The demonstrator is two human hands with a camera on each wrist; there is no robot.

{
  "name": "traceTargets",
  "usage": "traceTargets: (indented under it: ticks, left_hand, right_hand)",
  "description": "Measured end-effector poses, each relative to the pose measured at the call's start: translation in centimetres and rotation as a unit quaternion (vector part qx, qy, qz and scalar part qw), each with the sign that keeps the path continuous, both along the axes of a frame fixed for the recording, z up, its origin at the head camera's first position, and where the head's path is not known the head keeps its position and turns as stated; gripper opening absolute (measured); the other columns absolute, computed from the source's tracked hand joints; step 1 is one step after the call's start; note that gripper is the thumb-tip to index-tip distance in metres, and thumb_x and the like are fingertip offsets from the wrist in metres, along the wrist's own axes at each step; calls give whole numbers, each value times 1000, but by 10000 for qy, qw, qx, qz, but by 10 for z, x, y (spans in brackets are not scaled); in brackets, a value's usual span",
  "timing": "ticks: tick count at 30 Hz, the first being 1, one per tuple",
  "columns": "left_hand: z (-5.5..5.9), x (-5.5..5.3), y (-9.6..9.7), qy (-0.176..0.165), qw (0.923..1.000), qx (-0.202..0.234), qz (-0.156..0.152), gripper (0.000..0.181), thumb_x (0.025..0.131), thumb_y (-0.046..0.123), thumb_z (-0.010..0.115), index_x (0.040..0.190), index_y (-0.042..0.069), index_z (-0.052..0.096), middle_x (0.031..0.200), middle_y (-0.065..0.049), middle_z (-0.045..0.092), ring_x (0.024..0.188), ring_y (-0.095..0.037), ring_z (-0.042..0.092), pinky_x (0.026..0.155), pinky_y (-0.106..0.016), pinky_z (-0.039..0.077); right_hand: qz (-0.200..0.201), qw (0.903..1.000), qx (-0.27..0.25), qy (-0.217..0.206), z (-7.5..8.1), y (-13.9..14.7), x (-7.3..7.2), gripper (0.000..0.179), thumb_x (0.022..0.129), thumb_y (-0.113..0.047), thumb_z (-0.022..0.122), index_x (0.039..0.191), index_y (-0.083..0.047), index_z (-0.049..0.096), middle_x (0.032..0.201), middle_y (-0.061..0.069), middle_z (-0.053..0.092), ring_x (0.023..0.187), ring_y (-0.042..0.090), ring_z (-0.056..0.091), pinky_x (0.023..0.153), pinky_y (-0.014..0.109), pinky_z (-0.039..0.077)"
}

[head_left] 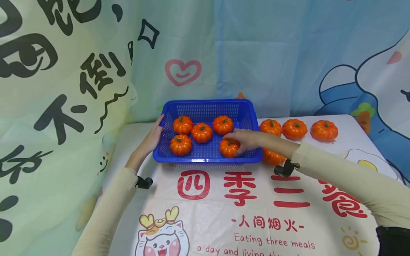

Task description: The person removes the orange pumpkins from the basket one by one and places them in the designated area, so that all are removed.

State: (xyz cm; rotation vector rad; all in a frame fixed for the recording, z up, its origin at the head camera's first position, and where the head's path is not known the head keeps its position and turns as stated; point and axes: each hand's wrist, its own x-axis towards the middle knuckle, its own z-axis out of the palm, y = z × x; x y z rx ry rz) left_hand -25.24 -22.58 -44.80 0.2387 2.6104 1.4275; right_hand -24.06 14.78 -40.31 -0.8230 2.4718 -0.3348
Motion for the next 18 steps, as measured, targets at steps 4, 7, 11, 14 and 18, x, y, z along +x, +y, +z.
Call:
traceTargets:
  ticks: [4,7,11,14,18]
  left_hand:
    - [-1,1,0,-7,10000,9,-6,59,101,24,22,158,26,6,165,-9,7,151,-32,15,122,-52,12]
    - [-2,2,-1,-20,10000,22,-14,59,101,24,21,158,27,5,165,-9,7,150,-33,16,122,-53,12]
    - [-2,2,-1,-22,10000,29,-25,59,101,24,21,158,26,5,165,-10,7,150,-33,16,122,-53,12]
    - [-3,1,-1,-15,10000,24,-46,60,100,24,21,158,26,5,165,-10,7,150,-33,16,122,-52,12]
    - [-2,-1,-1,24,10000,9,-72,59,101,24,21,158,26,5,165,-10,7,150,-33,15,122,-53,12]
  right_hand:
    - [-161,9985,-412,311,2,3,2,70,81,-13,76,145,-12,47,126,20,51,113,32,52,98,50,50]
    - [-323,9953,-742,524,6,5,4,71,79,-10,76,144,-12,47,124,20,50,110,32,53,94,48,52]
    - [-538,9910,-1060,618,14,10,13,72,80,-9,75,145,-13,46,128,22,46,108,32,53,91,47,53]
    - [-734,9873,-1296,545,24,15,25,72,81,-12,74,147,-15,44,131,21,43,108,33,53,90,47,54]
    - [-918,9828,-1514,521,40,24,41,73,80,-17,74,147,-18,44,131,20,42,108,34,53,86,45,55]
